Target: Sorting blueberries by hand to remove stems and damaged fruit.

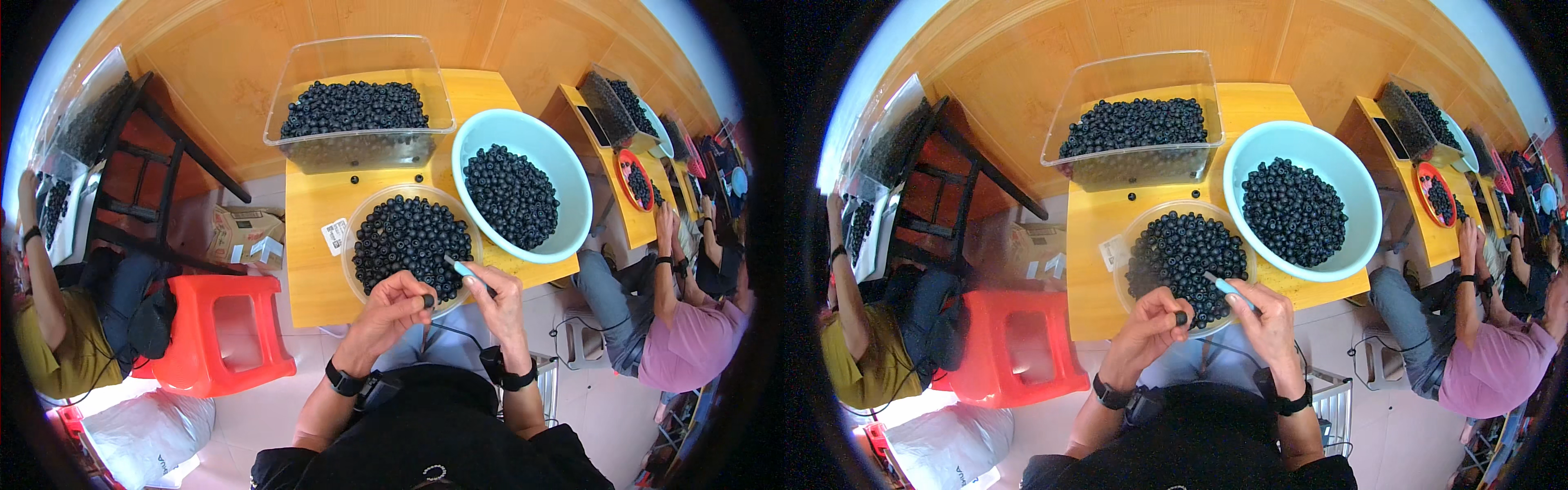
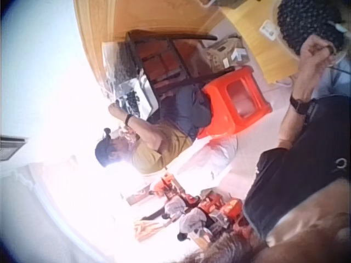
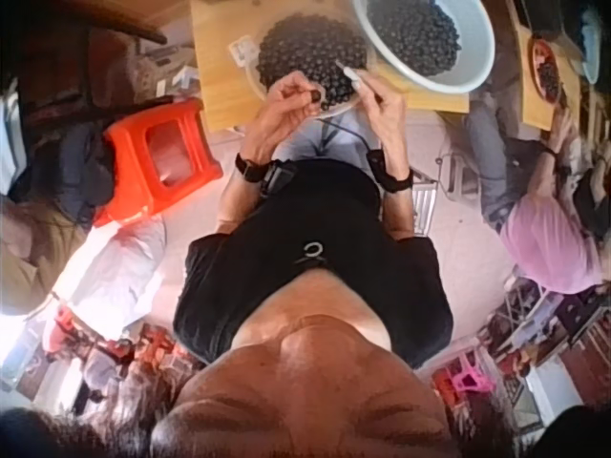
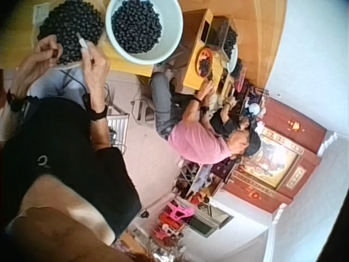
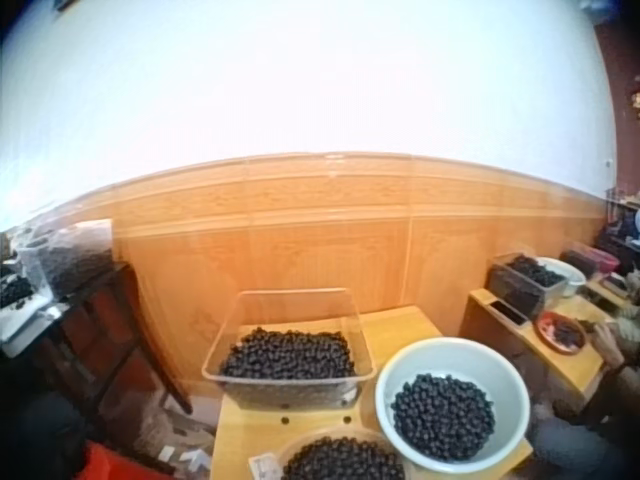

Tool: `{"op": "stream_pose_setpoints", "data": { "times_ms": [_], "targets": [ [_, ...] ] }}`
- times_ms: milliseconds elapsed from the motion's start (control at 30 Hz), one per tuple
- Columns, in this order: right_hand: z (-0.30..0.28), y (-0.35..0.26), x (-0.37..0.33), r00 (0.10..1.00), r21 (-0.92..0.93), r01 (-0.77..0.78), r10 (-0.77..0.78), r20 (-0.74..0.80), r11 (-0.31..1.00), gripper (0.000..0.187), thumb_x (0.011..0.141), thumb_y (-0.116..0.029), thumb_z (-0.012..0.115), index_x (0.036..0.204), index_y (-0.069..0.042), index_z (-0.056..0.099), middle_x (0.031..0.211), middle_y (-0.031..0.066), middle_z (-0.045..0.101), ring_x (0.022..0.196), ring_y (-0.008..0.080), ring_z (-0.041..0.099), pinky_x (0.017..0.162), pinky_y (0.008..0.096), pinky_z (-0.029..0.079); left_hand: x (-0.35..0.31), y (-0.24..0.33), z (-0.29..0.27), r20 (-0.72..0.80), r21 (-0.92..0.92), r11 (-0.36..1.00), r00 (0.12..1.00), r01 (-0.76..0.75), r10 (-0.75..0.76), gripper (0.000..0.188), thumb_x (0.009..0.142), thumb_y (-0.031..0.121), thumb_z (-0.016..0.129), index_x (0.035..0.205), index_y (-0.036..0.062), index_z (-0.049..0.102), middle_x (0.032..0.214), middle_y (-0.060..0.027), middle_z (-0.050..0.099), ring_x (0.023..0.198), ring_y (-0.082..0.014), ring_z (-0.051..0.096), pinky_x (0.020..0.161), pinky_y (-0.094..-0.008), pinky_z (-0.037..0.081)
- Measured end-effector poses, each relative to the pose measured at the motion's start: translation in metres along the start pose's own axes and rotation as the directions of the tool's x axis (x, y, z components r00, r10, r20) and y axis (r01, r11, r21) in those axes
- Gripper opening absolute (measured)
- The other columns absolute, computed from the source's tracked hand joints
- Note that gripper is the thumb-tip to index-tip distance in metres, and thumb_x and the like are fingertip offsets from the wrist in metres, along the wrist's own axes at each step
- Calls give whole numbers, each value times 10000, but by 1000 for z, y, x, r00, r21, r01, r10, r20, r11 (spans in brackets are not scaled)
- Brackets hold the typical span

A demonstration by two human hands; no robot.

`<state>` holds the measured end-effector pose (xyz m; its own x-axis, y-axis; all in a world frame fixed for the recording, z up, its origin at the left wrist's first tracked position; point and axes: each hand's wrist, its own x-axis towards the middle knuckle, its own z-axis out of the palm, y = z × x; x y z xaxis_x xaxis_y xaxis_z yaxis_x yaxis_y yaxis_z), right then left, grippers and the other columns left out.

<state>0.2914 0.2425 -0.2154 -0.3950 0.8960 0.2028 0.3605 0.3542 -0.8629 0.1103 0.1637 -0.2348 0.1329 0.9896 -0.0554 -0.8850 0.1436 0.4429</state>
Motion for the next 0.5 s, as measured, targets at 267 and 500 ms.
{"op": "stream_pose_setpoints", "data": {
  "times_ms": [267,500],
  "targets": [
    [7,-28,-9,993,300,-76,45,110,951,285,746,-8,693,1029,-1,658,807,37,625,668,65,539,563,202,419,2,-2,-4,-93,68,997,995,38,-31,114,830,5,625,918,43,562,920,-65,632,744,-124,623,698,-261,532],
    [14,-30,-12,961,430,-218,116,250,876,172,755,-20,705,920,8,665,754,6,604,658,53,531,595,192,421,1,-5,-8,-55,182,978,994,104,-95,205,808,15,655,956,61,521,930,-53,618,741,-117,618,699,-257,531]
  ]
}}
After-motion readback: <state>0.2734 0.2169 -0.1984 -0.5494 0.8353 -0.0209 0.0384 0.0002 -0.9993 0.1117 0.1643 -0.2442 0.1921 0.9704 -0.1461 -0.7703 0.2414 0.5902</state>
